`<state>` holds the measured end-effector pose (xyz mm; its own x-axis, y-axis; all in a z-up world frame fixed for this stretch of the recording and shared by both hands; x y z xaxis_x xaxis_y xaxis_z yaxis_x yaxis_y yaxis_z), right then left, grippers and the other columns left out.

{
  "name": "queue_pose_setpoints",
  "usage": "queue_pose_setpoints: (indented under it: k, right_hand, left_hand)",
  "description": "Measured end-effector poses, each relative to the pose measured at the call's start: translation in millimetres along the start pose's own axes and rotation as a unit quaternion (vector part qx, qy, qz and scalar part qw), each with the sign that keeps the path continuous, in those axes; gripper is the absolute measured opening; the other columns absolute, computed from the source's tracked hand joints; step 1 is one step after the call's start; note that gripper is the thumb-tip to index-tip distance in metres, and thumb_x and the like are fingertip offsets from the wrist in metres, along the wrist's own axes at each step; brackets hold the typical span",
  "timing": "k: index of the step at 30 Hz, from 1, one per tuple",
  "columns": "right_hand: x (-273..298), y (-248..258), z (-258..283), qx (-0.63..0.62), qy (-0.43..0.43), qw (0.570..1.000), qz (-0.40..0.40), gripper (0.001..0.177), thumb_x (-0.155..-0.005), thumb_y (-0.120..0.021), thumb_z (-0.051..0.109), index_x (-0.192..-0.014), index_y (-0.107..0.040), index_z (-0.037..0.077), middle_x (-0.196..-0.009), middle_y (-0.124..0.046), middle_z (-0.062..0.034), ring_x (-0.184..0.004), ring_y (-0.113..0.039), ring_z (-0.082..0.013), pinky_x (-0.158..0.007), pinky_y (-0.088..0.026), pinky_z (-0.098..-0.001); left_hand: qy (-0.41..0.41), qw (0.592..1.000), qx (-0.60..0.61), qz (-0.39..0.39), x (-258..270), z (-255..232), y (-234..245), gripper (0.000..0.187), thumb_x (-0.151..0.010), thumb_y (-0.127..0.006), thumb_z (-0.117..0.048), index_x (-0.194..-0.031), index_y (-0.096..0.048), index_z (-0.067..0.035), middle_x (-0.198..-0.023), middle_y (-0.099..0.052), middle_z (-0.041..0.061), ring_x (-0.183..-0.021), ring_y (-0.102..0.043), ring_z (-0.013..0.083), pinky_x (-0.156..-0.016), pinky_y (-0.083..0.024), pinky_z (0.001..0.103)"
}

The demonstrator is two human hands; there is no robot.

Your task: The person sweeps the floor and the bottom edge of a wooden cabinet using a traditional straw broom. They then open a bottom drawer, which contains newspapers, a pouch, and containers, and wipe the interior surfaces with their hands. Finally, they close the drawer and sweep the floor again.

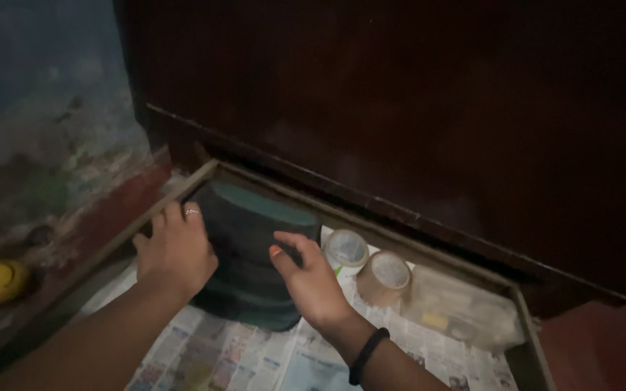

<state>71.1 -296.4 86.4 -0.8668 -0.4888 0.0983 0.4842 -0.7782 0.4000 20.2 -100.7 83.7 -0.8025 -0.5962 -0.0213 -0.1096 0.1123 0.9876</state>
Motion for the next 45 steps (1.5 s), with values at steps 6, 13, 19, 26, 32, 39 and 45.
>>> queue_pose_setpoints:
  k: [6,13,19,26,32,39,45]
  right_hand:
    - [5,-8,-14,0.078,0.011,0.997,0.012,0.051,-0.095,-0.057,0.043,-0.140,-0.058,0.017,-0.144,-0.053,-0.0071,-0.137,-0.050,-0.0231,-0.112,-0.040,-0.0357]
    - [-5,-11,-38,0.039,-0.025,0.999,-0.011,0.049,-0.095,-0.059,0.041,-0.137,-0.061,0.016,-0.144,-0.056,-0.0081,-0.136,-0.053,-0.0239,-0.112,-0.042,-0.0359]
    - [-2,-21,-43,0.032,-0.036,0.999,0.006,0.051,-0.093,-0.059,0.041,-0.137,-0.061,0.015,-0.141,-0.059,-0.0099,-0.132,-0.057,-0.0241,-0.110,-0.044,-0.0360]
    - [-21,-36,-43,0.012,-0.060,0.998,0.030,0.055,-0.093,-0.060,0.042,-0.139,-0.059,0.012,-0.142,-0.061,-0.0093,-0.133,-0.057,-0.0236,-0.111,-0.043,-0.0359]
    - [-44,-54,-18,0.022,-0.099,0.989,0.108,0.060,-0.094,-0.058,0.044,-0.143,-0.053,0.011,-0.143,-0.061,-0.0113,-0.136,-0.056,-0.0227,-0.112,-0.043,-0.0350]
    - [-75,-90,11,0.058,-0.110,0.983,0.132,0.059,-0.096,-0.057,0.044,-0.144,-0.051,0.010,-0.142,-0.061,-0.0112,-0.133,-0.057,-0.0223,-0.111,-0.044,-0.0342]
    - [-111,-156,4,-0.164,-0.100,0.979,0.075,0.055,-0.093,-0.056,0.039,-0.141,-0.056,0.011,-0.143,-0.063,-0.0052,-0.134,-0.054,-0.0212,-0.109,-0.040,-0.0366]
  left_hand:
    - [0.038,0.998,-0.026,0.046,3,29,-11,0.077,-0.088,-0.078,-0.033,-0.148,-0.036,-0.011,-0.145,-0.039,0.011,-0.142,-0.037,0.0299,-0.111,-0.037,0.058]
    - [0.047,0.994,-0.087,0.051,0,59,-17,0.092,-0.084,-0.081,-0.038,-0.153,-0.029,-0.008,-0.145,-0.036,0.011,-0.140,-0.034,0.0307,-0.111,-0.035,0.061]
    - [0.043,0.992,-0.103,0.051,-4,79,-33,0.087,-0.084,-0.081,-0.035,-0.151,-0.033,-0.008,-0.143,-0.038,0.012,-0.139,-0.037,0.0318,-0.111,-0.038,0.056]
    - [0.042,0.990,-0.119,0.063,-19,95,-47,0.085,-0.083,-0.080,-0.033,-0.150,-0.034,-0.009,-0.143,-0.037,0.013,-0.138,-0.037,0.0325,-0.108,-0.039,0.054]
    - [0.053,0.993,-0.095,0.048,-46,115,-67,0.062,-0.092,-0.067,-0.034,-0.143,-0.041,-0.010,-0.140,-0.047,0.017,-0.134,-0.047,0.0352,-0.107,-0.039,0.056]
    - [0.046,0.997,-0.042,0.040,-64,140,-96,0.045,-0.095,-0.055,-0.028,-0.135,-0.049,-0.007,-0.132,-0.058,0.019,-0.127,-0.055,0.0388,-0.107,-0.041,0.052]
    - [0.052,0.997,-0.026,0.055,-75,146,-108,0.036,-0.110,-0.035,-0.024,-0.137,-0.052,-0.007,-0.136,-0.061,0.018,-0.130,-0.057,0.0371,-0.111,-0.044,0.052]
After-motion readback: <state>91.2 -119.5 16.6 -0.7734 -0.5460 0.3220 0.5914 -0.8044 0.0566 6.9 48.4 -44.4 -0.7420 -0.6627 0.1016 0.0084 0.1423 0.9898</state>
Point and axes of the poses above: each hand's wrist, its own x-axis away from the middle knuckle, its own y-axis out of the back of the hand, z = x × y, the point moved 4 cm from there along -x, towards the middle knuckle
